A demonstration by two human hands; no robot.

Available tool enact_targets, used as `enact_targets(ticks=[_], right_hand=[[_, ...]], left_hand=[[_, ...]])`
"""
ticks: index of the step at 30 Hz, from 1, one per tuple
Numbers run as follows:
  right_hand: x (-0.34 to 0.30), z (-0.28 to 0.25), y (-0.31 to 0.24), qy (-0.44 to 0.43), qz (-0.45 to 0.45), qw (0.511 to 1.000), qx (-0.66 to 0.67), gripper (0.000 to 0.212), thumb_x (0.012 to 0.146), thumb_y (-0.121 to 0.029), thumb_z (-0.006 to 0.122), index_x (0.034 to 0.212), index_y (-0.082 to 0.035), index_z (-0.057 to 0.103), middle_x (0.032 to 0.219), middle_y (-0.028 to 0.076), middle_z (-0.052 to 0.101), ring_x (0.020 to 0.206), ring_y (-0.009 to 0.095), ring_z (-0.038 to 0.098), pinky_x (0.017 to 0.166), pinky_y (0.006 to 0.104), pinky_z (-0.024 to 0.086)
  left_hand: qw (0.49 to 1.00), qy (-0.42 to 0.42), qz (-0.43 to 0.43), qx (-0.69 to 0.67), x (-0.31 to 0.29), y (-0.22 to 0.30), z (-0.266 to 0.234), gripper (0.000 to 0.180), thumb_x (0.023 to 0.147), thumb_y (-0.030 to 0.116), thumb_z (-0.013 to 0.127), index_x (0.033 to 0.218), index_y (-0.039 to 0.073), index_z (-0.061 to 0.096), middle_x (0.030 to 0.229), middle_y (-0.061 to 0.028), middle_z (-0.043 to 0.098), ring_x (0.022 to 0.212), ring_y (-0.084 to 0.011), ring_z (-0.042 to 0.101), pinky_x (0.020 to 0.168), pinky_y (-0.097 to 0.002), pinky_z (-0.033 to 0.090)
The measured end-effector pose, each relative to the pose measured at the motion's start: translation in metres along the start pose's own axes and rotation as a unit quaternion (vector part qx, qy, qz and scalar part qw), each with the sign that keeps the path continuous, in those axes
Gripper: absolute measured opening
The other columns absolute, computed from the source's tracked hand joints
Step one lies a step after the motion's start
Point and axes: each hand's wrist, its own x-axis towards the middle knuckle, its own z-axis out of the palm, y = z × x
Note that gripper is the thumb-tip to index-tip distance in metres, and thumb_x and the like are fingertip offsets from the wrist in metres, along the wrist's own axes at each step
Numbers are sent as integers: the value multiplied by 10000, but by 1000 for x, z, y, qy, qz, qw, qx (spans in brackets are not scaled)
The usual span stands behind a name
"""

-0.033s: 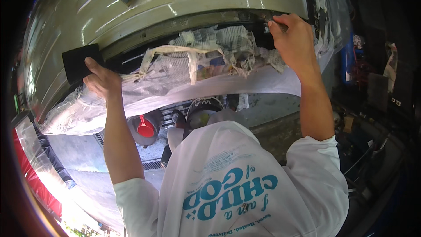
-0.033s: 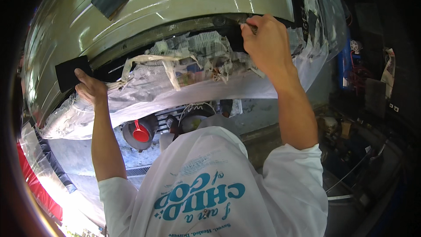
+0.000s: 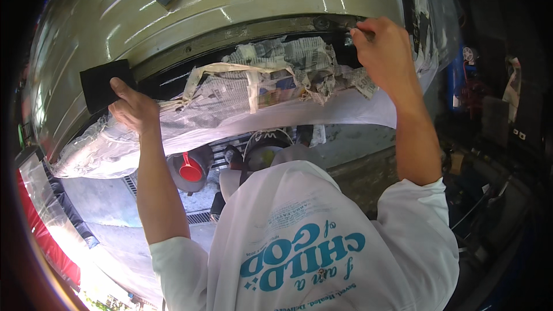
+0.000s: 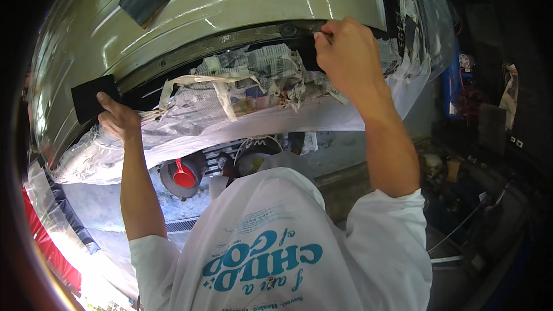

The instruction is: The person sands the edge of a car hood using a sanding block and sandpaper. They repeatedly rub the surface, occasionally pause to pour water from a red scoop onto the area, and continue sanding. The hood is partially covered with newspaper and plastic sheeting.

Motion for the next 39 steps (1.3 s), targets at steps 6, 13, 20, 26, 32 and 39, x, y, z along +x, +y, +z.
enact_targets(ticks=[6, 13, 20, 26, 32, 39], right_hand=[[89, -40, 16, -263, 64, 962, 30, 253, 855, -232, 687, 897, 15, 725, 624, 65, 622, 534, 159, 570, 471, 314, 412], [27, -32, 38, -127, 86, 983, 102, 281, 859, -270, 710, 950, -5, 732, 675, 62, 628, 565, 161, 562, 541, 321, 452], [-29, 4, 10, 12, 69, 995, 69, 297, 886, -257, 713, 1045, -8, 738, 947, 171, 707, 738, 296, 666, 742, 395, 521], [-29, 12, 11, 47, 34, 997, 44, 273, 886, -246, 724, 1017, -7, 739, 902, 176, 678, 735, 317, 655, 735, 422, 518], [-25, 13, 8, 51, 7, 999, -2, 263, 893, -239, 712, 1003, -2, 738, 918, 192, 675, 816, 377, 674, 766, 454, 528], [-15, 10, 4, 39, -8, 999, -35, 261, 872, -222, 729, 977, 17, 741, 844, 195, 690, 735, 352, 679, 716, 420, 530]], left_hand=[[981, 79, 150, 97, -1, -20, 21, 468, 1063, 378, 440, 1296, -3, 582, 717, -180, 520, 729, -370, 551, 713, -500, 419], [997, 41, 50, -41, -6, 29, -8, 685, 1029, 536, 393, 963, -64, 718, 1017, -315, 677, 1002, -480, 604, 900, -555, 434], [994, 63, 65, -54, -7, 22, -4, 757, 1021, 595, 369, 925, -76, 708, 963, -325, 659, 1000, -485, 588, 917, -547, 421], [992, 62, 73, -79, -10, 30, -7, 744, 1023, 579, 369, 963, -80, 709, 965, -323, 667, 991, -483, 598, 897, -540, 436], [997, 45, 53, -34, -4, 19, -4, 750, 1023, 580, 379, 944, -91, 706, 946, -317, 667, 953, -479, 604, 870, -543, 448], [995, 63, 78, -28, -5, 8, 2, 706, 1031, 544, 399, 937, -81, 712, 944, -321, 669, 950, -468, 599, 892, -534, 438]])
